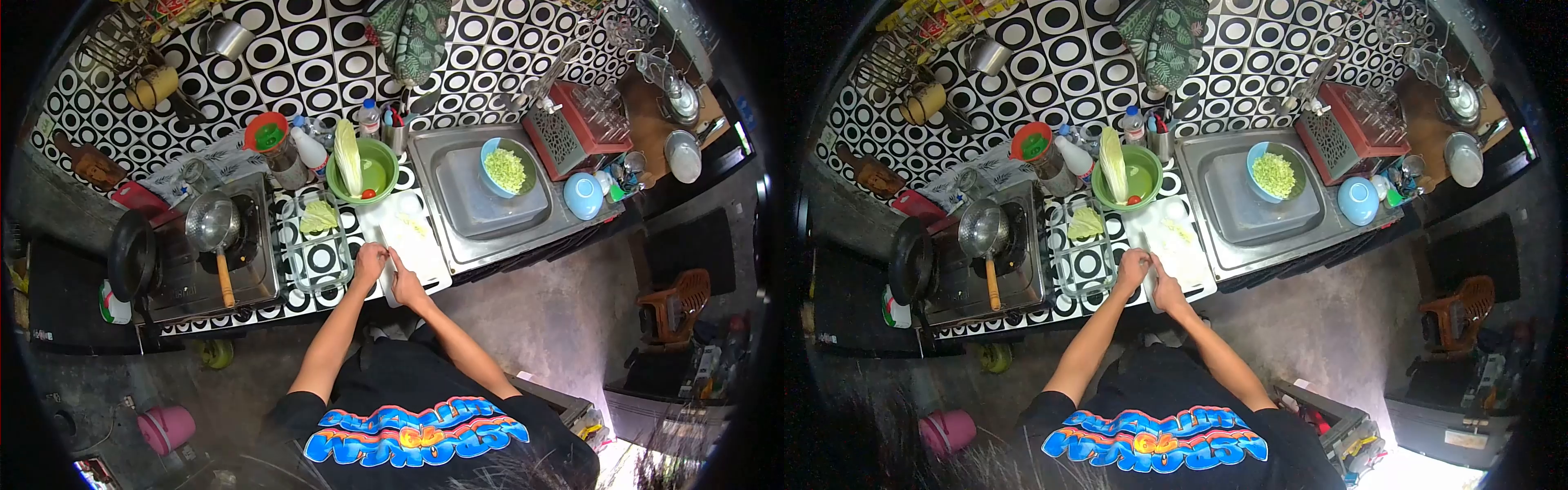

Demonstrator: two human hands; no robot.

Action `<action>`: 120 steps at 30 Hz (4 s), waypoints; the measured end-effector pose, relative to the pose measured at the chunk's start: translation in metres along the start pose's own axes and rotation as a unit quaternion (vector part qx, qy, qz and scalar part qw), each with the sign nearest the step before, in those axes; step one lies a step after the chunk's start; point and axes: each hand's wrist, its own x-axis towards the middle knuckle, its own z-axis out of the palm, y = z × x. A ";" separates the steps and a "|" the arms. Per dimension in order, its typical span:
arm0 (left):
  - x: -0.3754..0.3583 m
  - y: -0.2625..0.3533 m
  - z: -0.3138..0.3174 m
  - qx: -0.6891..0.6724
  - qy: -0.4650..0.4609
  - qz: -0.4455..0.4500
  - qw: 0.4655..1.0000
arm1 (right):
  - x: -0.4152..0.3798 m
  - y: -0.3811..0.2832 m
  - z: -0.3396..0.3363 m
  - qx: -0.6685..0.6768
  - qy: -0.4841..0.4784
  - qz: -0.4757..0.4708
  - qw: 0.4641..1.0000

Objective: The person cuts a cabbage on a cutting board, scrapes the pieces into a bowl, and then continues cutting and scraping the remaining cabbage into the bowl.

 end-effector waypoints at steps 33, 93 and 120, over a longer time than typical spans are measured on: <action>-0.008 -0.006 -0.002 -0.040 0.029 0.039 0.998 | 0.003 -0.003 0.003 0.006 -0.034 0.048 0.998; -0.008 -0.014 -0.001 -0.058 0.004 -0.028 0.998 | 0.031 0.013 0.002 -0.016 -0.055 0.006 0.998; -0.002 -0.019 0.006 -0.021 0.050 -0.015 0.998 | 0.025 0.006 0.031 -0.040 0.014 0.027 0.999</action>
